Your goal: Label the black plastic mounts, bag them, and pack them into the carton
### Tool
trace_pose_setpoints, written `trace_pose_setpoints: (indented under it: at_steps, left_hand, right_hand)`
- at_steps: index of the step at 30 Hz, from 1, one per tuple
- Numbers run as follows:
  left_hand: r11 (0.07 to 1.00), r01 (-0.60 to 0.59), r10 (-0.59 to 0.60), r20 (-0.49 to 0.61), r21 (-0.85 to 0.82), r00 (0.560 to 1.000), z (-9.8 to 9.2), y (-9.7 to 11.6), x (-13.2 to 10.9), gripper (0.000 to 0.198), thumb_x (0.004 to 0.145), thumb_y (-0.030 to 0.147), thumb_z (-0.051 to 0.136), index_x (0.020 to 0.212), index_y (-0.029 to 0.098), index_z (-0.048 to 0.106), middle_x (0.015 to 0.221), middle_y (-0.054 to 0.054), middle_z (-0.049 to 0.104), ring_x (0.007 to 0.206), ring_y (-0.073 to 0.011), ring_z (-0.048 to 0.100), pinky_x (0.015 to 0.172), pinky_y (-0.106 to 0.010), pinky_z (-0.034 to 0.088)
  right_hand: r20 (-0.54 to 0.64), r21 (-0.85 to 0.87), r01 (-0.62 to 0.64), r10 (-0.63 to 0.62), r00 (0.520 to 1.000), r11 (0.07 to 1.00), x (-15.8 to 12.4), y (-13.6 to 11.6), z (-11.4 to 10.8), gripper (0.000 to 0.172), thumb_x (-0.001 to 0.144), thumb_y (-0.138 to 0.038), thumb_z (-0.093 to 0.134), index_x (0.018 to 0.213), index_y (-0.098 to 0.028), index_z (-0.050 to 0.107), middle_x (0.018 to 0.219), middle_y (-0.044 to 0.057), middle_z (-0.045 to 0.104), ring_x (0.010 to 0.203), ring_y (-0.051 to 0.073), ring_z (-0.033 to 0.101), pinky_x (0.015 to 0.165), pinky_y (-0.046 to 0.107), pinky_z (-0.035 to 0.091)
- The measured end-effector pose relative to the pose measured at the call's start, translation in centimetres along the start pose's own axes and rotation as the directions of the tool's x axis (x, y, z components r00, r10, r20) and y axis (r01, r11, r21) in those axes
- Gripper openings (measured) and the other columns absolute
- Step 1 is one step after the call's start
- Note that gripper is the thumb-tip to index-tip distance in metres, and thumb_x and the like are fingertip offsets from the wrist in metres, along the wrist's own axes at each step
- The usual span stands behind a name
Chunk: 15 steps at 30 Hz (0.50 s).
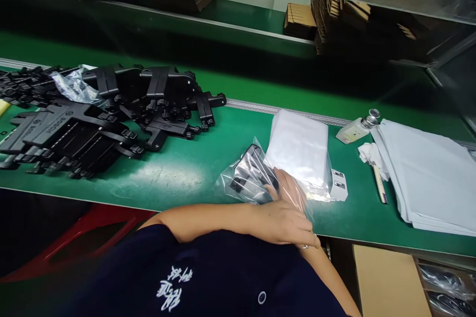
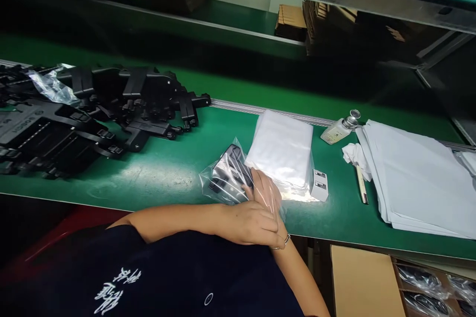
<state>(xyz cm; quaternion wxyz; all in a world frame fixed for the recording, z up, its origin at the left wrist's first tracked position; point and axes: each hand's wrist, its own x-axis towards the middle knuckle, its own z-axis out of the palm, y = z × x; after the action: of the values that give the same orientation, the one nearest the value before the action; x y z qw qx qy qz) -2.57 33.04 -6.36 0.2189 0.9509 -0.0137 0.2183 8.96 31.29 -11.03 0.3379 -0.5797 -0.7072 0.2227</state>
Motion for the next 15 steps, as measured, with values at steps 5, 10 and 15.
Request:
trace_pose_setpoints:
  at_steps: [5,10,15]
  left_hand:
    - [0.983,0.177,-0.179,-0.037,-0.046,0.983,-5.9,-0.9,-3.5,0.031,0.098,0.023,0.041,0.120,0.021,0.063,0.115,-0.009,0.070,0.110,-0.0184,0.063,0.095,-0.029,0.048]
    - [0.711,0.676,-0.694,0.040,0.194,0.719,-11.9,-4.3,-6.5,0.040,0.089,0.019,0.052,0.130,0.019,0.053,0.137,-0.012,0.058,0.129,-0.0274,0.050,0.110,-0.049,0.034]
    - [0.792,0.609,-0.566,0.428,0.045,0.705,-12.0,-6.8,-5.6,0.042,0.075,0.027,0.068,0.116,0.019,0.060,0.113,-0.006,0.069,0.106,-0.0259,0.062,0.102,-0.044,0.039]
  right_hand:
    - [0.021,-0.238,0.109,-0.107,0.994,0.965,0.7,0.0,-0.8,0.046,0.095,-0.039,0.050,0.138,-0.024,0.052,0.127,0.012,0.064,0.113,0.032,0.062,0.094,0.048,0.051]
    - [0.078,-0.342,0.298,-0.289,0.954,0.891,1.8,-1.1,-1.2,0.038,0.096,-0.040,0.051,0.128,-0.019,0.057,0.121,0.014,0.068,0.108,0.029,0.064,0.089,0.042,0.051]
    - [0.221,-0.329,0.434,-0.378,0.899,0.839,3.1,-3.7,-1.0,0.033,0.097,-0.036,0.050,0.124,-0.020,0.059,0.127,0.014,0.065,0.112,0.029,0.062,0.091,0.042,0.048]
